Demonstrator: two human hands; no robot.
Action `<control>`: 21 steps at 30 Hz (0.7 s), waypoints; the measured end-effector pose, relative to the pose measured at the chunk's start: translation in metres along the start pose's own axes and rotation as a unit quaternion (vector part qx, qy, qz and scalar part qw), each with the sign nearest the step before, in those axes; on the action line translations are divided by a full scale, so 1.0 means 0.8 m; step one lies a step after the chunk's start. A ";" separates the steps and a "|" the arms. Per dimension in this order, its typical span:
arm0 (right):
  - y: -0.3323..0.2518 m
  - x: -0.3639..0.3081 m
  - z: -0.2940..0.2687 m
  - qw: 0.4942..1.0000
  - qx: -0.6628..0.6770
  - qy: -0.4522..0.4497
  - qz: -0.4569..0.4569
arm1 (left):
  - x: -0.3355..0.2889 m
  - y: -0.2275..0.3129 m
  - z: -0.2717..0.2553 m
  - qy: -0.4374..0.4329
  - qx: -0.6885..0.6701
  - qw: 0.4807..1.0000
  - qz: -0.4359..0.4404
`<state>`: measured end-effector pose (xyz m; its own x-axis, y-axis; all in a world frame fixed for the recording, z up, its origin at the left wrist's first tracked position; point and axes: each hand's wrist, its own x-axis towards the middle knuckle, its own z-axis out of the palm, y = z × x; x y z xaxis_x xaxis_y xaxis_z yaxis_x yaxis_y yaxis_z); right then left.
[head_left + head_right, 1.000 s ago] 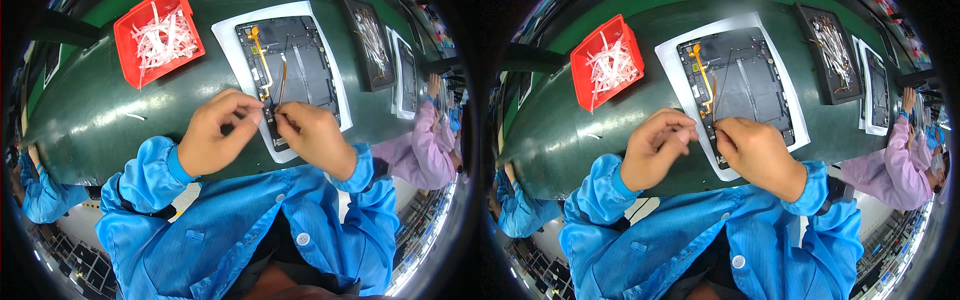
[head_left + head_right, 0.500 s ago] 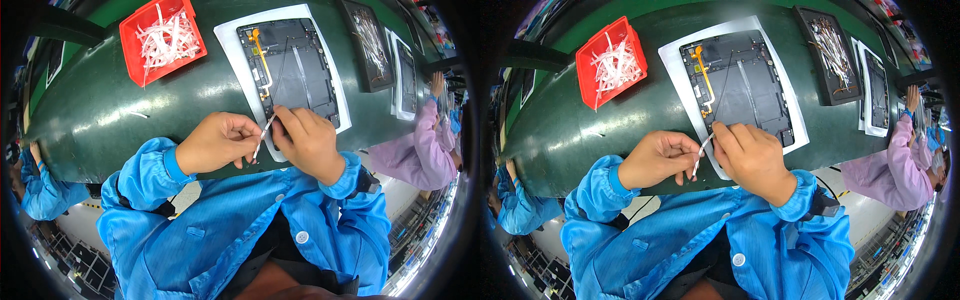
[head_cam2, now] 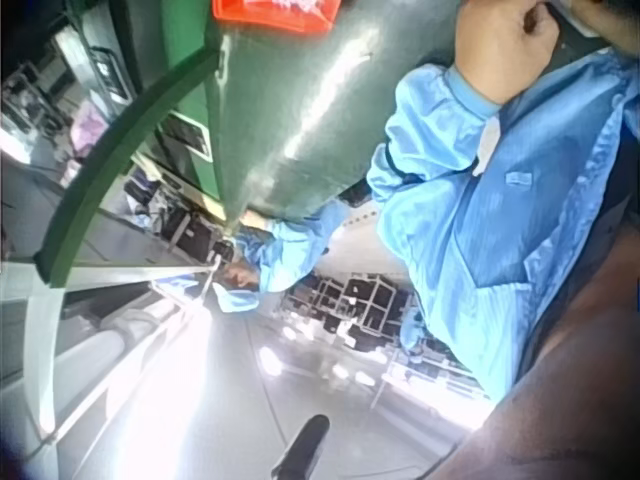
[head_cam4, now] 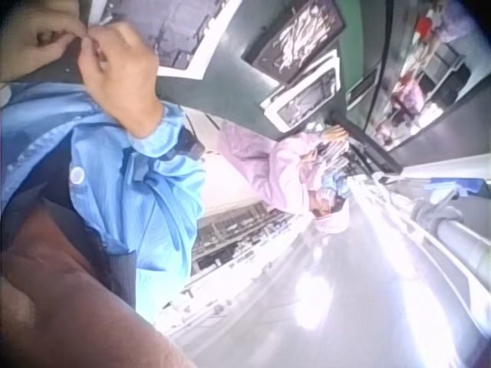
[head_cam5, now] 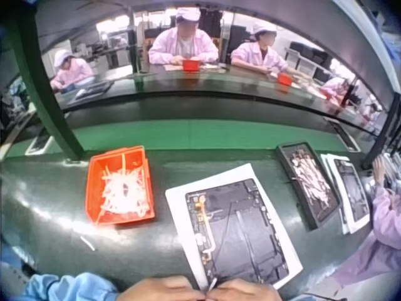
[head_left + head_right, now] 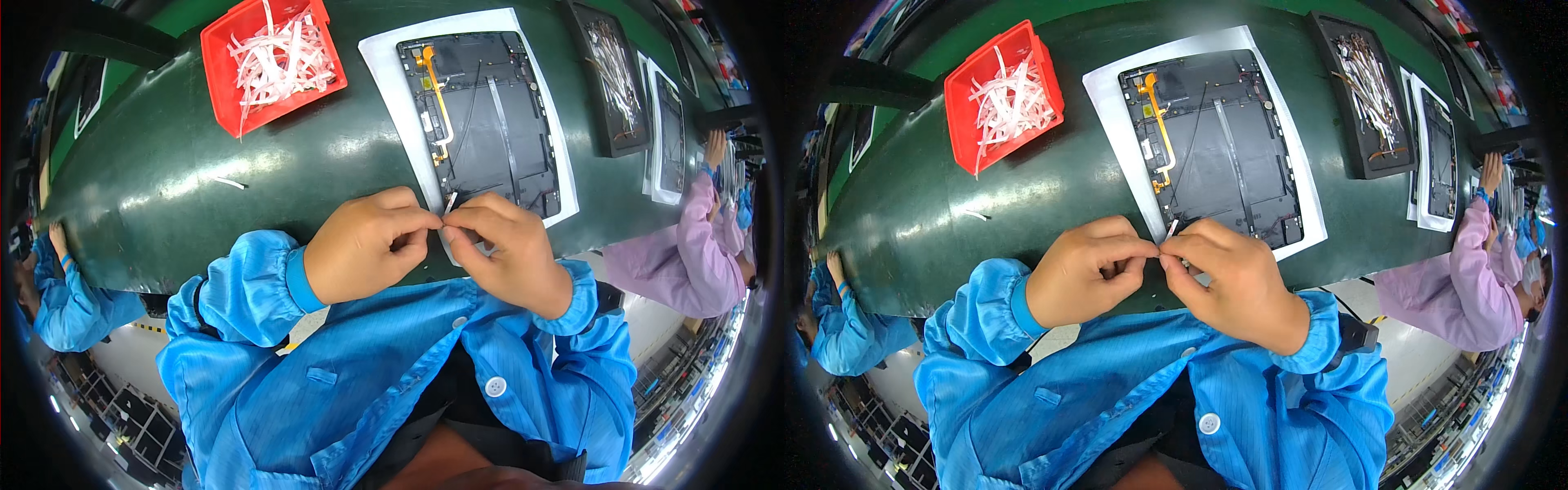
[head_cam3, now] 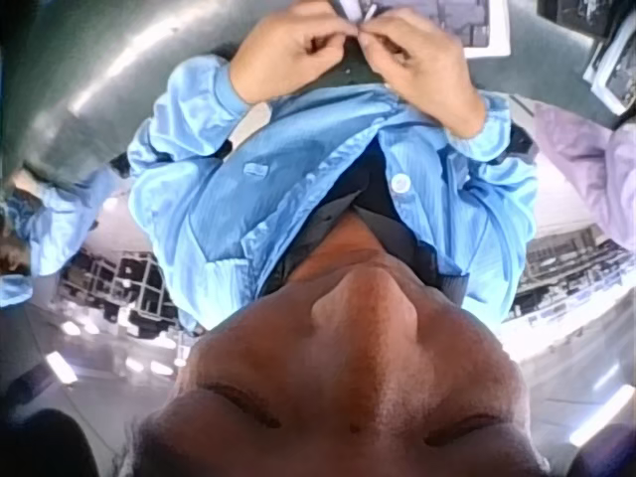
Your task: The person assembles internal components into a tablet computer by connecting ribbon cables and securing an internal battery with adhesive tape, using a plastic spudger for precise placement.
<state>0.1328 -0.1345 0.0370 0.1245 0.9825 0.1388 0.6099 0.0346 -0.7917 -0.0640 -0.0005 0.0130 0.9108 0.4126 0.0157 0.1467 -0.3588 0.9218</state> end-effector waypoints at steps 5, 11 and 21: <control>0.001 0.010 -0.008 0.993 0.062 -0.044 0.095 | 0.001 0.002 -0.001 0.014 0.034 0.999 0.038; 0.008 0.069 -0.035 0.971 -0.206 0.115 -0.040 | 0.002 0.000 0.002 0.016 0.029 0.999 0.040; -0.017 0.225 0.023 0.976 -0.149 0.028 -0.158 | 0.009 -0.011 0.001 -0.005 -0.024 1.000 0.012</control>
<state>0.1326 0.0455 0.0618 -0.0688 0.9196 0.3867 0.8240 0.2709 -0.4976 -0.0581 0.0047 0.0049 0.9179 0.3954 0.0343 0.1060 -0.3274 0.9389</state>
